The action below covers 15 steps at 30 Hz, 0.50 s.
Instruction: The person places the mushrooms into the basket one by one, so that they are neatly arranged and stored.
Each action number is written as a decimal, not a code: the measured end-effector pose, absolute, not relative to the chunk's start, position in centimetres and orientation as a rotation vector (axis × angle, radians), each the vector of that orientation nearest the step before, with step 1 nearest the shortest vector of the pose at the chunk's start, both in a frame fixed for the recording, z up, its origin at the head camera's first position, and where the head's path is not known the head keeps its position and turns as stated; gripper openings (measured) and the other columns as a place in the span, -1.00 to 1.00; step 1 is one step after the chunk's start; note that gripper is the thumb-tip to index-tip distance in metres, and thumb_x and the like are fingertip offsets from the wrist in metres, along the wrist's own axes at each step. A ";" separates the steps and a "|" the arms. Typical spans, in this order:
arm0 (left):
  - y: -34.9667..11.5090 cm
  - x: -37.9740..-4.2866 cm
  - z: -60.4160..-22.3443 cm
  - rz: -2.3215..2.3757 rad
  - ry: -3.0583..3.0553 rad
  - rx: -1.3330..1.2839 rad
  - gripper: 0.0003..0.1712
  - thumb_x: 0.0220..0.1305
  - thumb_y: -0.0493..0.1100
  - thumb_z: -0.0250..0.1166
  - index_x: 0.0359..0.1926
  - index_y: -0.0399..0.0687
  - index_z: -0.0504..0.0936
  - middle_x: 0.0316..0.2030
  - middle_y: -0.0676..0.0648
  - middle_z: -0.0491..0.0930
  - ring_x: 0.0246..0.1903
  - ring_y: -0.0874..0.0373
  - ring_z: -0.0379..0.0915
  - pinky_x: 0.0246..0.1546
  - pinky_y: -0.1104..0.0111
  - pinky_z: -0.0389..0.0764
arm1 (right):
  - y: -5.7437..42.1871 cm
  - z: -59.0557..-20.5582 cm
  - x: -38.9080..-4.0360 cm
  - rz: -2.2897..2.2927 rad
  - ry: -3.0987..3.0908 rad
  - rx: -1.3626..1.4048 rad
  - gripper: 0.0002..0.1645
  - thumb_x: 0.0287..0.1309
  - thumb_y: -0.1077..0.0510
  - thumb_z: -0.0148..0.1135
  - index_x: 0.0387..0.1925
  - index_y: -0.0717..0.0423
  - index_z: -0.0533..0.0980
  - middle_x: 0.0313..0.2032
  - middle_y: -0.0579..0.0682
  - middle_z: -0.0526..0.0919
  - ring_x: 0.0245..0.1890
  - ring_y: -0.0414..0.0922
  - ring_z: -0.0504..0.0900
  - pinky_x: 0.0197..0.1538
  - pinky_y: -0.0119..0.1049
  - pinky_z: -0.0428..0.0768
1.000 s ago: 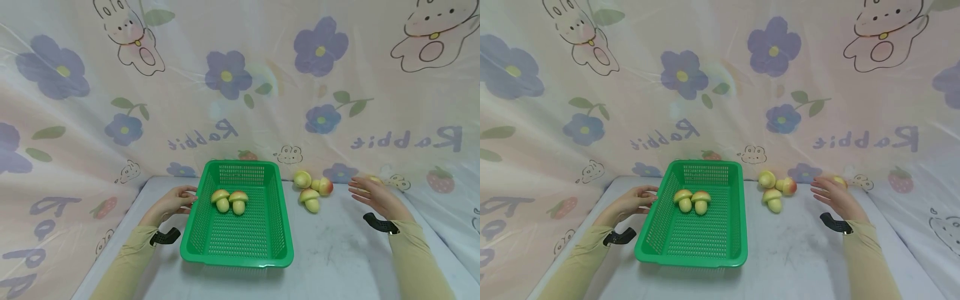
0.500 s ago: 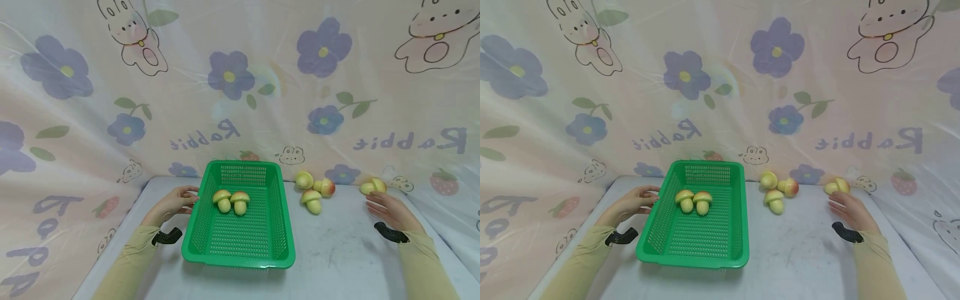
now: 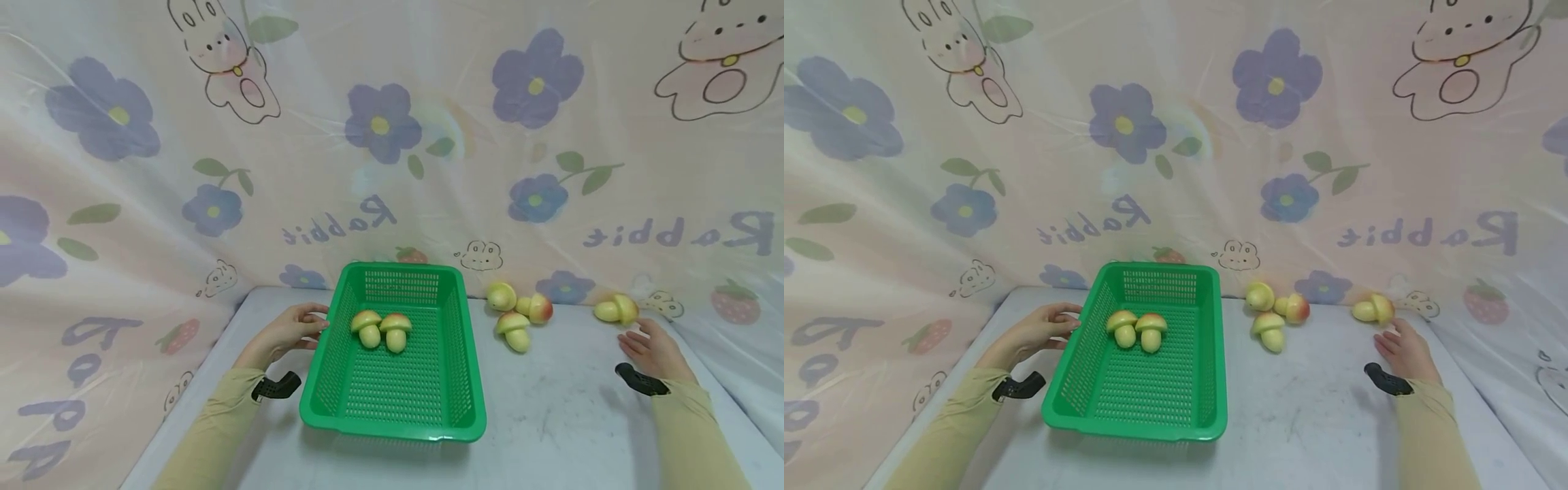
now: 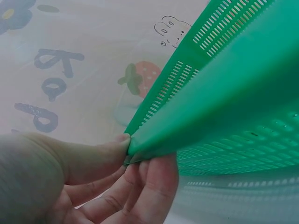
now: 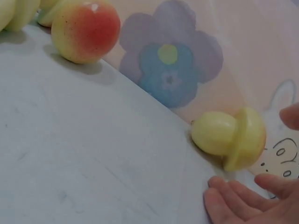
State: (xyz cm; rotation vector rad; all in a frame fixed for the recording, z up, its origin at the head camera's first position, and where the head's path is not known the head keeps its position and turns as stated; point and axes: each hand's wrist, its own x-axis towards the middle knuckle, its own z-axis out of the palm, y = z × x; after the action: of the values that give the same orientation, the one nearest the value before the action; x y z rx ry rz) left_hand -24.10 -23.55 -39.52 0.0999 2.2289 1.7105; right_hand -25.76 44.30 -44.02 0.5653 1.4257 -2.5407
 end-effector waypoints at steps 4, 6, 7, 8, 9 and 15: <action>-23.5 -24.1 -39.6 1.707 2.228 0.107 -0.47 0.37 -0.22 0.20 0.30 -0.23 0.30 -0.16 -0.20 0.52 -0.28 0.03 0.57 -0.24 0.22 0.65 | 45.2 -44.3 -26.2 -2.583 1.343 0.574 0.05 0.37 -0.08 0.03 0.34 -0.55 -0.59 0.36 -0.06 -0.10 -0.24 -0.21 0.55 0.30 -0.38 0.23; -23.5 -24.1 -39.5 1.705 2.229 0.116 -0.45 0.37 -0.21 0.20 0.31 -0.25 0.28 -0.15 -0.21 0.51 -0.29 0.03 0.56 -0.24 0.22 0.65 | 45.7 -44.3 -26.6 -2.594 1.293 0.604 0.08 0.36 -0.10 0.04 0.28 -0.60 -0.65 0.43 -0.20 -0.34 0.02 -0.24 0.45 0.36 -0.36 0.09; -23.5 -24.1 -39.5 1.704 2.229 0.123 -0.44 0.37 -0.21 0.20 0.31 -0.26 0.27 -0.15 -0.21 0.51 -0.29 0.03 0.56 -0.24 0.22 0.65 | 45.9 -44.4 -26.9 -2.592 1.281 0.622 0.11 0.35 -0.11 0.05 0.26 -0.61 -0.68 0.42 -0.28 -0.44 0.15 -0.25 0.34 0.38 -0.35 0.01; -23.4 -24.0 -39.5 1.707 2.227 0.120 -0.44 0.37 -0.21 0.20 0.31 -0.26 0.28 -0.15 -0.21 0.51 -0.29 0.04 0.56 -0.24 0.23 0.65 | 46.0 -44.4 -27.0 -2.588 1.288 0.647 0.14 0.33 -0.14 0.07 0.24 -0.60 -0.71 0.41 -0.32 -0.52 0.26 -0.25 0.20 0.39 -0.34 -0.05; -23.4 -24.1 -39.5 1.703 2.229 0.126 -0.44 0.37 -0.21 0.20 0.32 -0.27 0.27 -0.14 -0.21 0.51 -0.29 0.04 0.56 -0.24 0.23 0.65 | 46.1 -44.4 -27.3 -2.589 1.290 0.680 0.17 0.31 -0.15 0.09 0.23 -0.60 -0.73 0.40 -0.33 -0.55 0.33 -0.26 0.06 0.39 -0.33 -0.08; -23.4 -24.0 -39.5 1.699 2.231 0.129 -0.44 0.38 -0.20 0.20 0.31 -0.27 0.28 -0.16 -0.21 0.50 -0.30 0.05 0.56 -0.25 0.22 0.65 | 46.6 -44.6 -28.3 -2.559 1.385 0.770 0.21 0.22 -0.19 0.20 0.32 -0.60 -0.61 0.42 -0.34 -0.54 0.29 -0.22 0.10 0.37 -0.23 0.12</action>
State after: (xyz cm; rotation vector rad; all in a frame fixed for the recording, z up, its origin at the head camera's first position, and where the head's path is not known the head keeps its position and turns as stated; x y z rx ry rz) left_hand -24.01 -23.45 -39.46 0.1292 2.2308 1.6988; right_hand -28.33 46.64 -44.59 0.7699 1.3851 -2.5592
